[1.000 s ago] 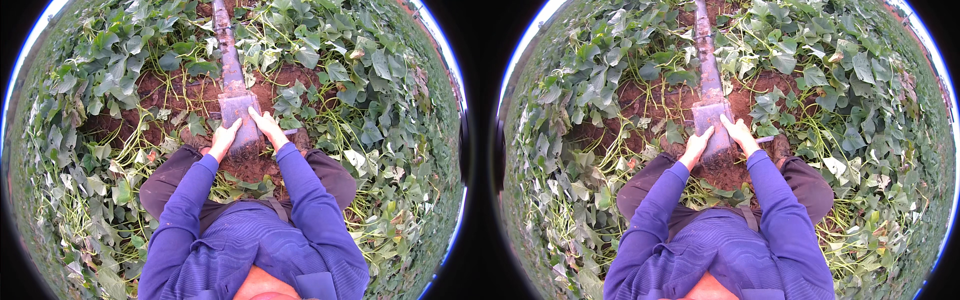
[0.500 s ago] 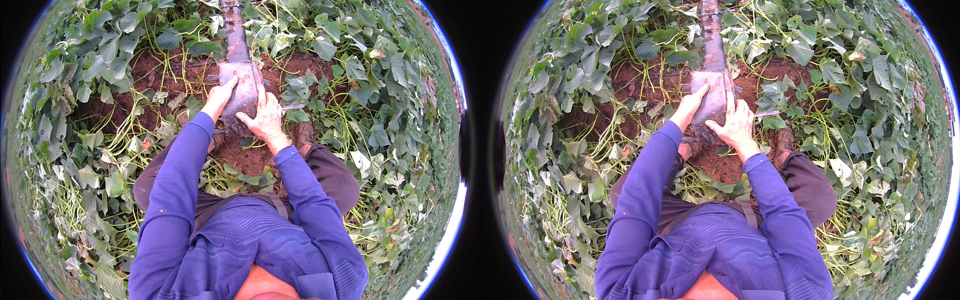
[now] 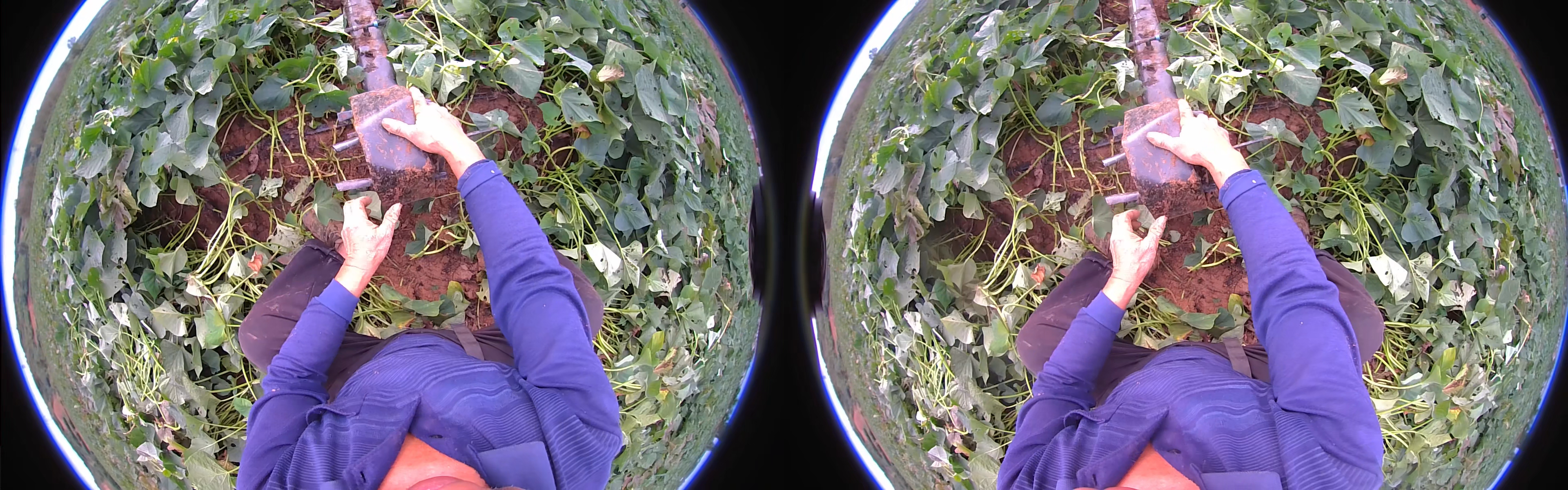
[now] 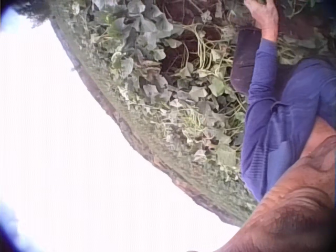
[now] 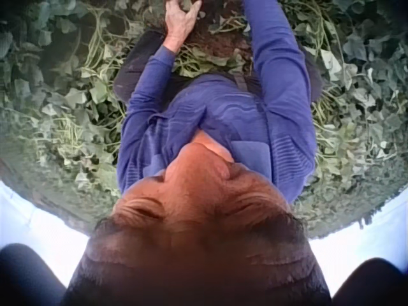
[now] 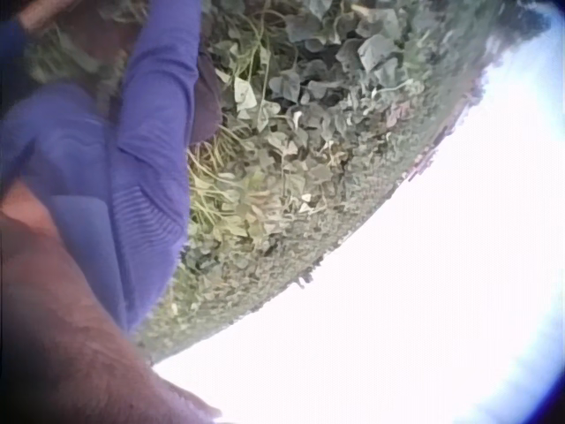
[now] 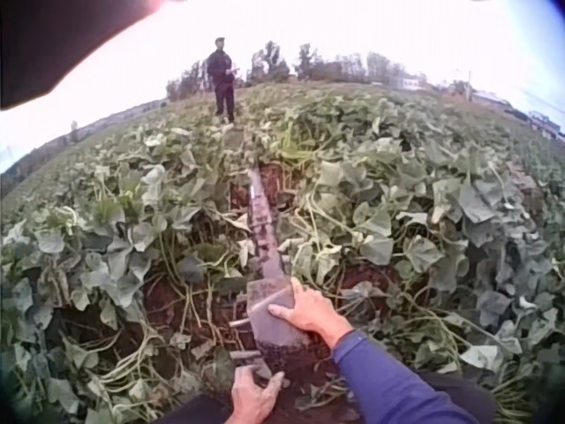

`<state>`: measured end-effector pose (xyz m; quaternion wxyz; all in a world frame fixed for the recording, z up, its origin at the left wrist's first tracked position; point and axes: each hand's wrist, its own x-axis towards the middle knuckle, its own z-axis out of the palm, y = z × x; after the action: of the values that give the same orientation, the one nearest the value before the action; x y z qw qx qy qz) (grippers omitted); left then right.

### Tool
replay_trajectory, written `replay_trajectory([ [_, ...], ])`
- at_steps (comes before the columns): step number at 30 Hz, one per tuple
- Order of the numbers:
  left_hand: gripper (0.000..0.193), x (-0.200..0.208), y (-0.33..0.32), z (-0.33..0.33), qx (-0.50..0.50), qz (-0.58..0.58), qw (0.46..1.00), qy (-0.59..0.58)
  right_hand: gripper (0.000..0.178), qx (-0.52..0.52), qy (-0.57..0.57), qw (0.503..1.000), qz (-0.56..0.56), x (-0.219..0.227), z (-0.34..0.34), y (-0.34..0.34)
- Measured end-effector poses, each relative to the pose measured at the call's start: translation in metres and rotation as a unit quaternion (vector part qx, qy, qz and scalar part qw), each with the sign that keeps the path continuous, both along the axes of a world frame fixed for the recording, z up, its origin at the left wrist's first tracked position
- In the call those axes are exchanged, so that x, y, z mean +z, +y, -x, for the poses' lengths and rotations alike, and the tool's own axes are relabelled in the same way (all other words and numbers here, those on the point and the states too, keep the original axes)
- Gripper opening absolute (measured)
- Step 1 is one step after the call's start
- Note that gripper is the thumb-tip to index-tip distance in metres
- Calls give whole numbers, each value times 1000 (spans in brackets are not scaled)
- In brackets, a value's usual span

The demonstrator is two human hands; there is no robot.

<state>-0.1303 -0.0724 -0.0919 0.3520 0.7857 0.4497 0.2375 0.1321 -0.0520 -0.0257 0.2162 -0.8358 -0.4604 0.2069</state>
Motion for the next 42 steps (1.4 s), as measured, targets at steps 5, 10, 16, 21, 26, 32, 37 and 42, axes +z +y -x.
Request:
replay_trajectory([
  [5, 90, -10, 47, -33, -26, 51, 998, -28, 128, 7, 55, 998, 13, 8, -16, 15],
  [10, 45, -33, 60, -79, -28, 232, 946, -223, 117, -28, 53, 998, -24, 13, -28, 21],
  [16, 47, -30, 48, -91, -15, 204, 947, -250, 79, -184, 25, 911, -368, -29, -39, -37],
  [21, 52, -18, 55, -92, -11, 204, 945, -255, 56, -325, 208, 846, -367, -88, -15, -89],
  [26, 50, -29, 51, -106, 22, 220, 914, -340, 70, -182, 227, 879, -377, -121, 32, -52],
  [32, 46, -21, 59, -112, 2, 208, 943, -259, 67, -119, 267, 895, -336, -108, 4, -60],
  [37, 52, -32, 56, -113, 34, 229, 933, -275, 73, -148, 294, 876, -352, -115, 12, -57],
  [42, 59, -42, 62, -102, 11, 267, 916, -301, 69, -165, 283, 874, -358, -124, 21, -53],
])
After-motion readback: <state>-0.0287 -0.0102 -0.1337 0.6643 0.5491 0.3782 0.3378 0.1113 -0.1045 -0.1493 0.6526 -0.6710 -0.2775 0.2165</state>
